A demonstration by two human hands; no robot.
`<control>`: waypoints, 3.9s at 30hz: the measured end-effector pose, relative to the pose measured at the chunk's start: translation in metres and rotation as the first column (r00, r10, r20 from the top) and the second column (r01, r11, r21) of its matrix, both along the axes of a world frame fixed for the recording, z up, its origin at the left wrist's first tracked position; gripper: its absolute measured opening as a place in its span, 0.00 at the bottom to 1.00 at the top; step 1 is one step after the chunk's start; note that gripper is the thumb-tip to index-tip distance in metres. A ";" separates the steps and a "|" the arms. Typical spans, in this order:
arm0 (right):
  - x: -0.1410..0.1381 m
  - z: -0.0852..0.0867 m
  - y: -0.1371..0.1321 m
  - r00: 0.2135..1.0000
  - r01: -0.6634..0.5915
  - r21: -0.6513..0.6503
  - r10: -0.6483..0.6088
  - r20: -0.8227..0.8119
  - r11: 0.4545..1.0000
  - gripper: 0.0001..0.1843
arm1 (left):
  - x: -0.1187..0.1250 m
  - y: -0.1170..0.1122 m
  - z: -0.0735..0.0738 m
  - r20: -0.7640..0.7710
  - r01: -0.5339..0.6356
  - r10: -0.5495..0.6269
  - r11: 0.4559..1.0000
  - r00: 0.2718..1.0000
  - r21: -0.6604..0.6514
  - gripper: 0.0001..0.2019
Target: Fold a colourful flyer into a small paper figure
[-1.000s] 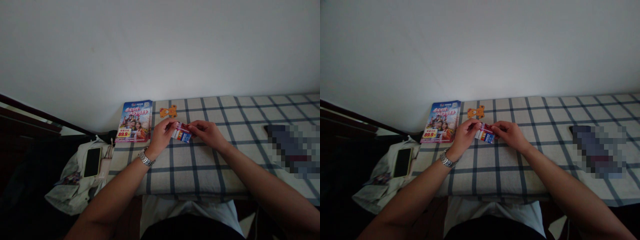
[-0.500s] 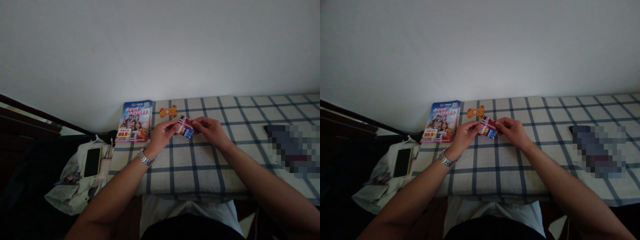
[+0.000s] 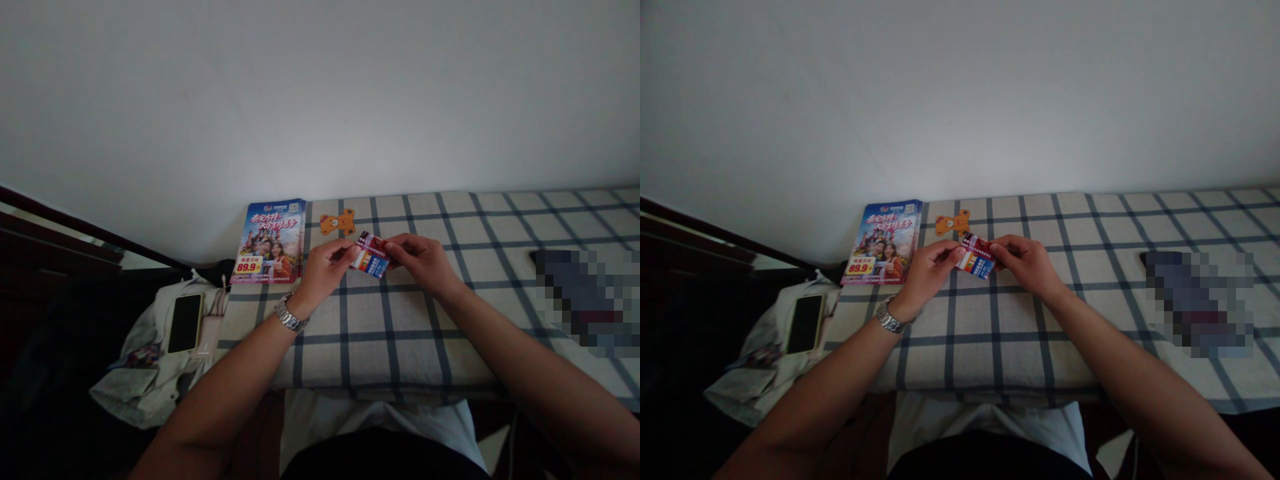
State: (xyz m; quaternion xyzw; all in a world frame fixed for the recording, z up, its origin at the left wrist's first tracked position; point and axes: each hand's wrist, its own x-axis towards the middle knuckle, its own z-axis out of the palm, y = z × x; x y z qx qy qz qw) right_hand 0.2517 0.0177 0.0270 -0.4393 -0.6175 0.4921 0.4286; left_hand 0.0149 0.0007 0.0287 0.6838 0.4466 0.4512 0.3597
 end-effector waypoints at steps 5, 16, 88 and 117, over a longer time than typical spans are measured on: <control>0.000 0.001 0.000 0.999 0.023 0.046 -0.025 0.047 0.999 0.22 | 0.002 0.000 -0.003 -0.006 -0.046 0.046 0.999 0.999 0.007 0.19; 0.000 0.003 0.001 0.997 0.064 -0.019 -0.064 -0.041 0.998 0.24 | 0.003 0.000 -0.004 0.189 0.050 -0.022 0.988 0.982 -0.145 0.21; -0.002 0.001 -0.001 0.998 -0.036 -0.098 0.031 -0.058 0.995 0.21 | 0.003 0.003 -0.007 0.209 0.081 -0.052 0.988 0.977 -0.134 0.13; -0.005 0.009 -0.002 0.996 0.077 -0.049 -0.079 -0.041 0.996 0.25 | 0.003 -0.002 -0.003 0.058 0.113 -0.107 0.987 0.993 -0.118 0.16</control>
